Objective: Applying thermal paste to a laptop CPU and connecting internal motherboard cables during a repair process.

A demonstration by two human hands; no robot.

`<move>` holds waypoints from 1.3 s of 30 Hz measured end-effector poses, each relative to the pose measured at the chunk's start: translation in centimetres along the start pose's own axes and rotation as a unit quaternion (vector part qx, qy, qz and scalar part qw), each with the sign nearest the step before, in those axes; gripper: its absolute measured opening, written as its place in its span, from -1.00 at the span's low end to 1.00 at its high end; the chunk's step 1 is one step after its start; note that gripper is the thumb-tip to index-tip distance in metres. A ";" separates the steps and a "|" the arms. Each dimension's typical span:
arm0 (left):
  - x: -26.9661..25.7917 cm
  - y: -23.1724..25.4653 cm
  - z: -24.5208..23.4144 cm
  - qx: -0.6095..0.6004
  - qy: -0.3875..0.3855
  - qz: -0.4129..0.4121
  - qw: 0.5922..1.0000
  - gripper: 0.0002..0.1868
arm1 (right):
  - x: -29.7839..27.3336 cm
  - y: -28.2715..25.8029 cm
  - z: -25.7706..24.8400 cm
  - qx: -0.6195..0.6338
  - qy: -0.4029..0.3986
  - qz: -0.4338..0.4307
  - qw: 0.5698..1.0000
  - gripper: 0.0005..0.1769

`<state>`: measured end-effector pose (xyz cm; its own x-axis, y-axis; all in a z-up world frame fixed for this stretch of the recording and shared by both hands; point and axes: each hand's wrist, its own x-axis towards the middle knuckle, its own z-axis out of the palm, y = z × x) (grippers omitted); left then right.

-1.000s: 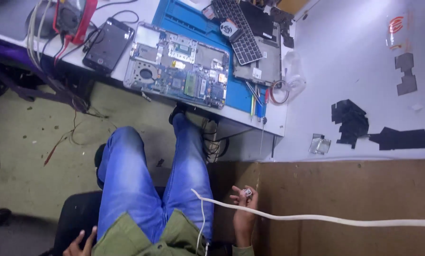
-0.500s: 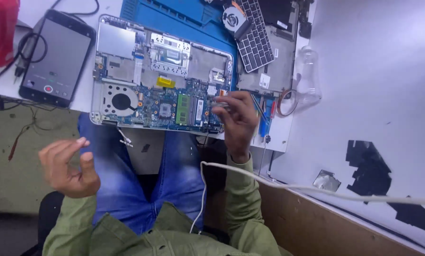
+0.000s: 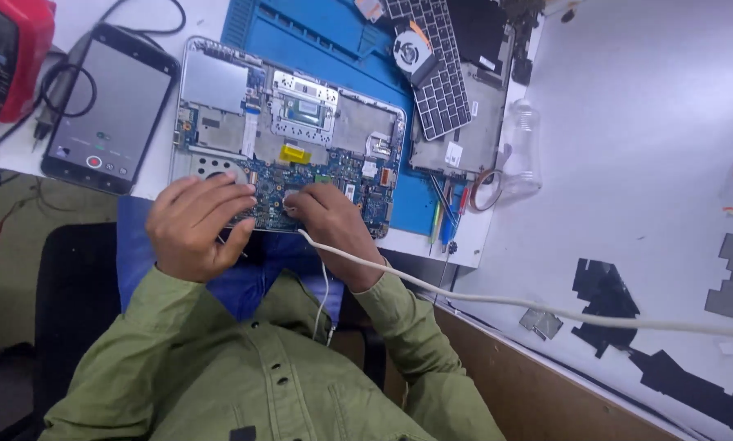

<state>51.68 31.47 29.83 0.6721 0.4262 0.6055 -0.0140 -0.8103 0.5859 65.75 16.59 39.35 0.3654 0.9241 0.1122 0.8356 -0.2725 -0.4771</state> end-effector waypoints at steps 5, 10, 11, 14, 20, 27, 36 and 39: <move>1.7 0.5 -1.2 0.023 -0.003 0.010 1.000 -0.69 | 0.6 0.7 0.3 0.002 -0.010 0.018 1.000 -0.91; -1.0 0.6 -2.8 -0.045 0.057 -0.087 0.994 -0.39 | 0.6 1.7 -1.0 0.097 0.078 0.074 0.989 -0.92; -0.8 1.4 -3.4 -0.041 0.059 -0.088 0.993 -0.39 | 0.9 2.2 -0.8 0.099 0.077 0.069 0.990 -0.92; -0.4 3.1 -4.7 -0.213 0.071 -0.356 0.907 -0.58 | 1.1 3.5 0.1 0.028 0.070 0.046 0.996 -0.87; 0.9 2.2 -5.9 -0.360 0.058 -0.454 0.813 -0.55 | 1.3 3.0 0.5 0.012 0.019 0.024 0.999 -0.87; 4.3 4.0 -3.7 -0.359 -0.039 -0.457 0.813 -0.55 | -2.0 2.8 0.4 0.051 0.064 0.018 0.996 -0.85; 4.5 0.8 -1.4 -0.279 -0.032 -0.299 0.912 -0.70 | -4.1 1.2 1.5 0.045 0.118 -0.009 0.992 -0.89; 5.4 0.6 -1.2 -0.275 -0.032 -0.253 0.927 -0.58 | -2.5 1.6 1.0 0.032 0.148 0.002 0.989 -0.90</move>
<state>54.44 33.78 34.09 0.7376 0.6572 0.1551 -0.0491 -0.1769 0.9830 65.79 14.05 37.44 0.4804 0.8020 0.3550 0.8094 -0.2497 -0.5315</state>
